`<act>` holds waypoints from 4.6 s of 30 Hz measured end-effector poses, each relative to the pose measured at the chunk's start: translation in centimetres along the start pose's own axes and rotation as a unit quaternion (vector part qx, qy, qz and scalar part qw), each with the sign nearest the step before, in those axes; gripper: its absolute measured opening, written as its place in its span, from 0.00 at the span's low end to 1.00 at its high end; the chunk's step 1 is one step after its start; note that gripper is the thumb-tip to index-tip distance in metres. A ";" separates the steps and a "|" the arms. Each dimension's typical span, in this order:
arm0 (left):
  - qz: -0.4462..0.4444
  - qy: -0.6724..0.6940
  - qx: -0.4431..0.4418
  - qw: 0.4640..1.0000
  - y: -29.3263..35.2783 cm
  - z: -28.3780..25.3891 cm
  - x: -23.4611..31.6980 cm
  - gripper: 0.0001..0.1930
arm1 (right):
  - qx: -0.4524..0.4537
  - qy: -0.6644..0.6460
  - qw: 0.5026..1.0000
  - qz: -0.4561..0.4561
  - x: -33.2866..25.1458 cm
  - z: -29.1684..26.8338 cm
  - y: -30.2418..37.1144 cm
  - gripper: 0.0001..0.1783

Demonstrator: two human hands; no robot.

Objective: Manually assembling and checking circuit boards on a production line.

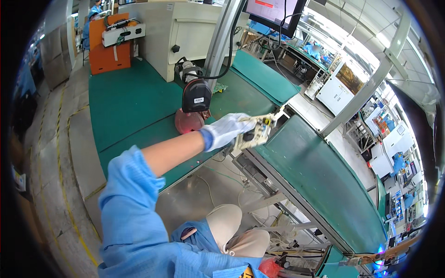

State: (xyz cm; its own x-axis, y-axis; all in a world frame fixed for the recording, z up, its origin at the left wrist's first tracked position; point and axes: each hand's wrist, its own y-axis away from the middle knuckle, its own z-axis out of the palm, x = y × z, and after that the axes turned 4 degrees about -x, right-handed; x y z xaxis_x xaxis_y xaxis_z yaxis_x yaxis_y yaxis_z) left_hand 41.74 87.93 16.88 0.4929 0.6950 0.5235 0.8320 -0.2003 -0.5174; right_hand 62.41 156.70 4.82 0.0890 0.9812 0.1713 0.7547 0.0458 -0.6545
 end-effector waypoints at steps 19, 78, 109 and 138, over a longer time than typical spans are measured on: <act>-0.252 -0.309 0.025 0.917 -8.0 4.7 -10.7 0.35 | -0.228 -0.192 0.918 0.261 -1.3 -0.4 0.6 0.19; 0.172 -0.366 -0.566 0.718 6.4 20.8 -6.8 0.26 | -0.248 -0.116 0.951 -0.146 -13.7 6.7 -22.7 0.24; 0.161 -0.239 -0.429 0.856 6.4 13.9 -1.9 0.21 | -0.324 -0.060 0.944 0.003 -7.9 3.3 -13.6 0.24; 0.158 -0.148 -0.497 0.841 5.8 17.3 -5.5 0.25 | -0.411 -0.022 0.911 -0.035 -8.2 10.1 -21.7 0.25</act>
State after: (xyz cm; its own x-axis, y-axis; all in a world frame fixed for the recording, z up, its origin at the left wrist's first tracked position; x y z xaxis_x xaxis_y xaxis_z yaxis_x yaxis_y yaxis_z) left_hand 39.43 94.92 -0.68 0.7661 0.6109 0.1996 0.5463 -0.7826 0.2984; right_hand 38.76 149.60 10.14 0.0093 0.9888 0.1493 0.9908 -0.0293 0.1324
